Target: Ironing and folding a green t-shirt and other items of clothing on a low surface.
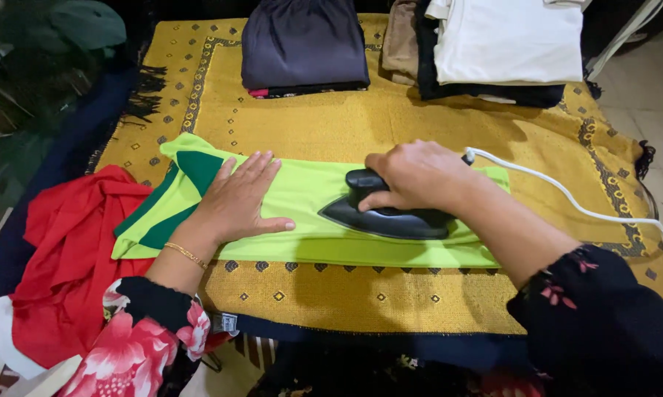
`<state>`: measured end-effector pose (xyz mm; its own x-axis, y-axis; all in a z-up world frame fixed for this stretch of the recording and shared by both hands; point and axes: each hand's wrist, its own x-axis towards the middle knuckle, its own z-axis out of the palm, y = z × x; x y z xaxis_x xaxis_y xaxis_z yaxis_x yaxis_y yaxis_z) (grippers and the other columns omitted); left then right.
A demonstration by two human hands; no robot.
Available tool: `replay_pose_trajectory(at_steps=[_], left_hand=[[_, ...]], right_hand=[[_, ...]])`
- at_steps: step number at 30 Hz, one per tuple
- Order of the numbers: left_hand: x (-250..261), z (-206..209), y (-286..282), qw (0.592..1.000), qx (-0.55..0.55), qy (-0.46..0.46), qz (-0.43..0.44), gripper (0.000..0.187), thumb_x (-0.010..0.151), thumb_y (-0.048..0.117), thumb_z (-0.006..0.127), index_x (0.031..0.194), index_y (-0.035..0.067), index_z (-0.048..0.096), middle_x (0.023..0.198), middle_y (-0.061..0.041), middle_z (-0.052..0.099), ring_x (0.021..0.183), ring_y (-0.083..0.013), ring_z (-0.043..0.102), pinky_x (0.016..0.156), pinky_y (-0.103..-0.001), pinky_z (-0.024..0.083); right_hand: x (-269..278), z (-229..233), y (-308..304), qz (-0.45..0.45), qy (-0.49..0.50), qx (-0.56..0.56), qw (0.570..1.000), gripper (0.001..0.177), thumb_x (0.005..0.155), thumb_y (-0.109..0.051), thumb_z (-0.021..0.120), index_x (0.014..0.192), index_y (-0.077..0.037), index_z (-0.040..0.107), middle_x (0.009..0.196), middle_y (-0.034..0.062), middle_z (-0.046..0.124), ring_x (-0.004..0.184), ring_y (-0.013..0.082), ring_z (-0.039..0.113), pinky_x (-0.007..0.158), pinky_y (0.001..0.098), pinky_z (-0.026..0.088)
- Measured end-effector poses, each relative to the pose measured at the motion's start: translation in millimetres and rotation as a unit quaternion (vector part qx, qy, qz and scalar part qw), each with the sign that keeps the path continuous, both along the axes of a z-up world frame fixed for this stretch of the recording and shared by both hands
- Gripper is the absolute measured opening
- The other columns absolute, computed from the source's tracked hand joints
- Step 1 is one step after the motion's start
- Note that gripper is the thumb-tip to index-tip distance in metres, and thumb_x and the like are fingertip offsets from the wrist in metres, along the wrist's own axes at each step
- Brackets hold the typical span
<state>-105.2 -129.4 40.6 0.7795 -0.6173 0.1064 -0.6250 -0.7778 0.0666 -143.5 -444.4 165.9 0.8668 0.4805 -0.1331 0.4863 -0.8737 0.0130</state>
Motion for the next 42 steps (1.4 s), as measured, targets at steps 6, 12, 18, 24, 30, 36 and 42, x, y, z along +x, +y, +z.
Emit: replay_pose_trajectory(at_steps=[6,12,18,24,30,36,42], left_hand=[[-3.7,8.1,3.4,1.0,0.01,0.01,0.009,0.127,0.071,0.091,0.057,0.155,0.001,0.028,0.162,-0.021,0.027,0.152,-0.0317,0.021,0.122,-0.051,0.01],[-10.6,34.1,40.9,0.986,0.086,0.045,0.137,0.134,0.058,0.092,0.065,0.155,0.008,0.027,0.164,-0.013,0.024,0.154,-0.0287,0.015,0.116,-0.067,0.006],[1.9,18.1,65.7,0.982,0.034,0.099,0.16,0.141,0.049,0.087,0.074,0.158,0.012,0.024,0.167,-0.01,0.019,0.154,-0.0259,0.016,0.116,-0.066,0.014],[22.8,-23.0,89.6,0.982,-0.003,0.062,0.178,0.126,0.062,0.077,0.075,0.159,0.013,0.026,0.166,-0.01,0.021,0.155,-0.032,0.013,0.117,-0.062,0.014],[79.6,-25.5,118.4,0.818,-0.465,0.106,0.321,0.085,0.09,0.05,0.071,0.154,0.005,0.037,0.148,-0.022,0.049,0.132,-0.0333,0.055,0.105,-0.04,0.047],[124.9,-53.3,121.3,0.88,-0.329,0.041,0.339,0.046,0.076,0.043,0.084,0.103,0.006,0.077,0.089,-0.016,0.074,0.078,-0.0269,0.071,0.073,-0.04,0.054],[138.7,-51.7,123.2,0.821,-0.414,0.102,0.38,0.029,0.08,0.027,0.077,0.082,0.001,0.066,0.072,-0.01,0.063,0.065,-0.0215,0.058,0.06,-0.042,0.049]], right_hand=[[23.2,-9.0,31.7,-0.069,-0.03,0.03,0.997,0.066,0.08,-0.069,0.071,0.104,-0.007,0.068,0.089,0.0204,0.073,0.09,0.042,0.072,0.078,0.0528,0.057],[22.7,0.1,45.5,-0.061,0.037,0.034,0.997,0.062,0.076,-0.065,0.074,0.105,-0.01,0.069,0.095,0.0192,0.073,0.097,0.0405,0.07,0.086,0.0529,0.054],[24.5,-5.4,63.8,-0.003,0.024,0.029,0.999,0.064,0.081,-0.065,0.072,0.109,-0.009,0.068,0.097,0.0221,0.072,0.1,0.0422,0.069,0.088,0.0529,0.053],[37.8,-11.9,83.1,-0.016,-0.005,0.053,0.998,0.063,0.08,-0.063,0.074,0.106,-0.006,0.068,0.099,0.0208,0.072,0.101,0.0421,0.068,0.087,0.0528,0.054],[32.2,-4.9,88.0,0.043,0.029,0.034,0.998,0.063,0.078,-0.065,0.073,0.107,-0.01,0.069,0.097,0.0196,0.073,0.101,0.0412,0.068,0.087,0.0535,0.053],[37.3,-8.7,93.8,-0.017,-0.006,0.052,0.998,0.064,0.081,-0.064,0.073,0.105,-0.005,0.069,0.099,0.0214,0.072,0.101,0.0427,0.068,0.089,0.0528,0.053],[17.0,1.1,90.6,0.014,0.055,0.018,0.998,0.064,0.079,-0.066,0.072,0.106,-0.008,0.069,0.095,0.0222,0.072,0.1,0.0427,0.068,0.088,0.0527,0.053]])
